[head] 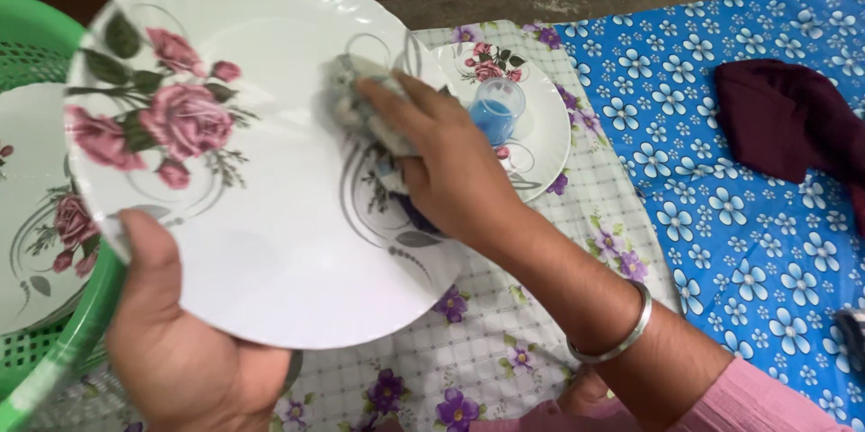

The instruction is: The person wipes a floral-patterned plate with a cloth, cleaning both the top and bottom surfaces, then places it in a green basket. They repeat this process with a second plate.

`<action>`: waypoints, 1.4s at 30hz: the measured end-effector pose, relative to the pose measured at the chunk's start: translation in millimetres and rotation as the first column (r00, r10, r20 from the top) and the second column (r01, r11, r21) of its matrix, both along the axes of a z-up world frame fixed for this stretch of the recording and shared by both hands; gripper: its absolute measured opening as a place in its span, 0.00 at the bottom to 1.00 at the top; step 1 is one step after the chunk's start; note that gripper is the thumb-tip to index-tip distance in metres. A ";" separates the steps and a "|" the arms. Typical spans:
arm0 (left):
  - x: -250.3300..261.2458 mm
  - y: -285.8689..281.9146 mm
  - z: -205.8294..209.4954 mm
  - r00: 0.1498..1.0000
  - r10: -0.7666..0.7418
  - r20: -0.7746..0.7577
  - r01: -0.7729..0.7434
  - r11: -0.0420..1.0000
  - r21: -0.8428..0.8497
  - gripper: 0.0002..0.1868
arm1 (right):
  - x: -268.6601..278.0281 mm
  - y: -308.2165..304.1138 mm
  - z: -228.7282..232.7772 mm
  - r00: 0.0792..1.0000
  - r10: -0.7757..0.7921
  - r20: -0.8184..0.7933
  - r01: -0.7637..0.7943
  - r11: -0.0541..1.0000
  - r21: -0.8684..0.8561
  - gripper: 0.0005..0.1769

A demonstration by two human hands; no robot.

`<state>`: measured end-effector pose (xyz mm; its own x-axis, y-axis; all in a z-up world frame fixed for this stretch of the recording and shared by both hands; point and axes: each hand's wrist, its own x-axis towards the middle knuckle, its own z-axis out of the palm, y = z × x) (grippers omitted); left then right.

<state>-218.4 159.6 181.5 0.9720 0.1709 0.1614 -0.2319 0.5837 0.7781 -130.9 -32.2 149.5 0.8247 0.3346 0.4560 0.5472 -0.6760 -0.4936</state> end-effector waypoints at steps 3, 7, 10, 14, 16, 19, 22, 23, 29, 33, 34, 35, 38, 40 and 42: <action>2.3 3.2 -1.7 0.999 0.017 0.037 -0.017 1.000 0.007 0.37 | -2.4 -2.1 1.9 0.993 -0.031 -0.115 0.039 0.997 0.063 0.41; 2.0 10.5 -11.8 0.998 0.026 0.061 -0.024 0.999 -0.043 0.36 | -17.8 16.9 9.5 0.994 0.020 -0.104 -0.026 0.998 -0.053 0.42; 3.4 15.0 -17.0 0.998 0.017 0.068 -0.012 0.997 -0.072 0.36 | -39.2 34.7 15.2 0.983 0.151 -0.100 -0.154 0.988 -0.018 0.40; -0.9 8.9 -20.4 0.998 0.009 -0.061 -0.018 0.988 -0.155 0.35 | -54.0 43.1 17.4 0.969 0.241 0.050 -0.241 0.971 -0.005 0.30; -3.4 1.4 -21.5 0.989 0.011 -0.148 -0.036 0.986 -0.162 0.35 | -51.8 41.4 15.5 0.966 0.228 0.122 -0.230 0.973 -0.001 0.26; -6.5 -8.7 -19.8 0.975 -0.038 -0.217 -0.013 0.973 -0.230 0.35 | -35.9 34.6 10.5 0.968 0.172 0.181 -0.164 0.985 -0.057 0.22; -5.0 -10.6 -12.6 0.973 -0.054 -0.224 0.009 0.981 -0.195 0.35 | -16.7 23.5 6.1 0.986 0.098 0.137 -0.088 0.993 -0.082 0.25; -4.2 -10.8 -10.0 0.984 -0.055 -0.167 0.026 0.985 -0.173 0.36 | -10.7 16.9 5.1 0.991 0.062 0.120 -0.054 0.996 -0.069 0.28; -2.3 1.6 -0.4 0.996 -0.030 0.078 0.027 0.998 0.051 0.38 | 5.2 -10.7 1.5 0.996 -0.081 0.031 0.081 0.997 0.017 0.40; 2.1 17.0 -7.2 0.991 -0.024 0.129 0.017 0.999 0.052 0.40 | -3.8 4.5 2.2 0.989 -0.116 -0.087 0.113 0.993 -0.042 0.38; 2.4 20.7 -9.5 0.991 -0.019 0.131 0.013 0.999 0.047 0.40 | -8.3 9.6 3.9 0.987 -0.102 -0.122 0.095 0.994 -0.057 0.38; 2.3 24.3 -11.2 0.990 -0.019 0.143 0.011 0.998 0.054 0.39 | -13.7 15.0 6.0 0.984 -0.087 -0.156 0.077 0.994 -0.072 0.38; 2.3 29.4 -15.8 0.987 -0.017 0.162 0.008 0.998 0.056 0.38 | -32.7 29.1 12.7 0.996 0.007 -0.092 -0.017 0.994 -0.107 0.39; 3.2 28.2 -17.5 0.990 -0.005 0.143 0.003 1.000 0.016 0.38 | -41.0 34.5 17.6 0.994 0.100 -0.042 -0.104 0.989 -0.105 0.38; 1.8 23.8 -18.5 0.996 0.025 0.090 -0.021 0.999 -0.044 0.37 | -46.5 37.9 22.1 0.979 0.202 -0.037 -0.204 0.976 -0.074 0.36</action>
<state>-216.6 183.4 163.0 0.9494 0.2015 0.2409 -0.3141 0.6099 0.7276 -177.3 5.7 171.6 0.7483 0.5297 0.3992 0.6633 -0.5887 -0.4621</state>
